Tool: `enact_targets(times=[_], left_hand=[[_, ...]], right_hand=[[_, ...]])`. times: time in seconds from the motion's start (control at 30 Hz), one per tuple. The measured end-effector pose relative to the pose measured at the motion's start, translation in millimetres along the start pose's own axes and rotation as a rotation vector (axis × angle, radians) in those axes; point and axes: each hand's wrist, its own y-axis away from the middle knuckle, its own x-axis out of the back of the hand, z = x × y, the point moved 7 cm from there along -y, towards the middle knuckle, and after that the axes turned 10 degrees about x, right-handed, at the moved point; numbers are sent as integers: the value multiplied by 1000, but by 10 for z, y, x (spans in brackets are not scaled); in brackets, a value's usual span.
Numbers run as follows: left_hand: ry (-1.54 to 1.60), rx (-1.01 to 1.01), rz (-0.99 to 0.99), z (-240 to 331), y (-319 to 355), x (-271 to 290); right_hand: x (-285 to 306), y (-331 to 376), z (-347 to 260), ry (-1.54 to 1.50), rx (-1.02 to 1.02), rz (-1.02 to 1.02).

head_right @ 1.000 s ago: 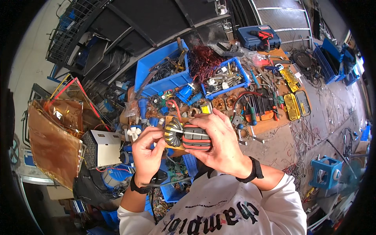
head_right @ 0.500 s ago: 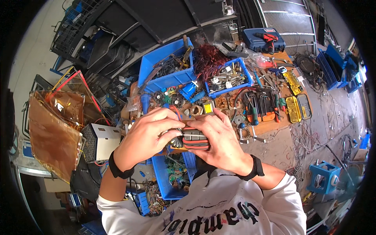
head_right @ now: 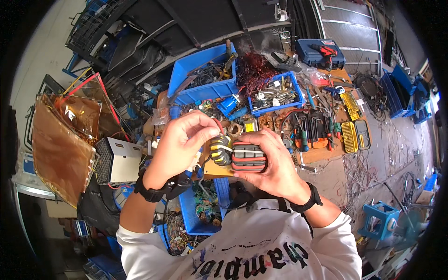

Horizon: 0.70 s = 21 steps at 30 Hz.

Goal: The person holds a wooden board with two toroidal inductors and red and black wires. They use a screwdriver to adjust the components and then manipulate the wires and inductors by hand, twisting and arranging them on the board.

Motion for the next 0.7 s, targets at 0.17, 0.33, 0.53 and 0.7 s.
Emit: enact_targets(times=[0.17, 0.33, 0.53, 0.7], left_hand=[[244, 71, 32, -172, 27, 4], [-59, -82, -87, 7, 110, -28], [-296, -67, -124, 162, 36, -20], [-9, -40, 47, -80, -28, -42]], right_hand=[[4, -33, -2, 27, -6, -15], [3, -46, -10, 53, -9, -62], [-54, -63, 8, 51, -69, -106], [-10, -52, 35, 16, -76, -96]])
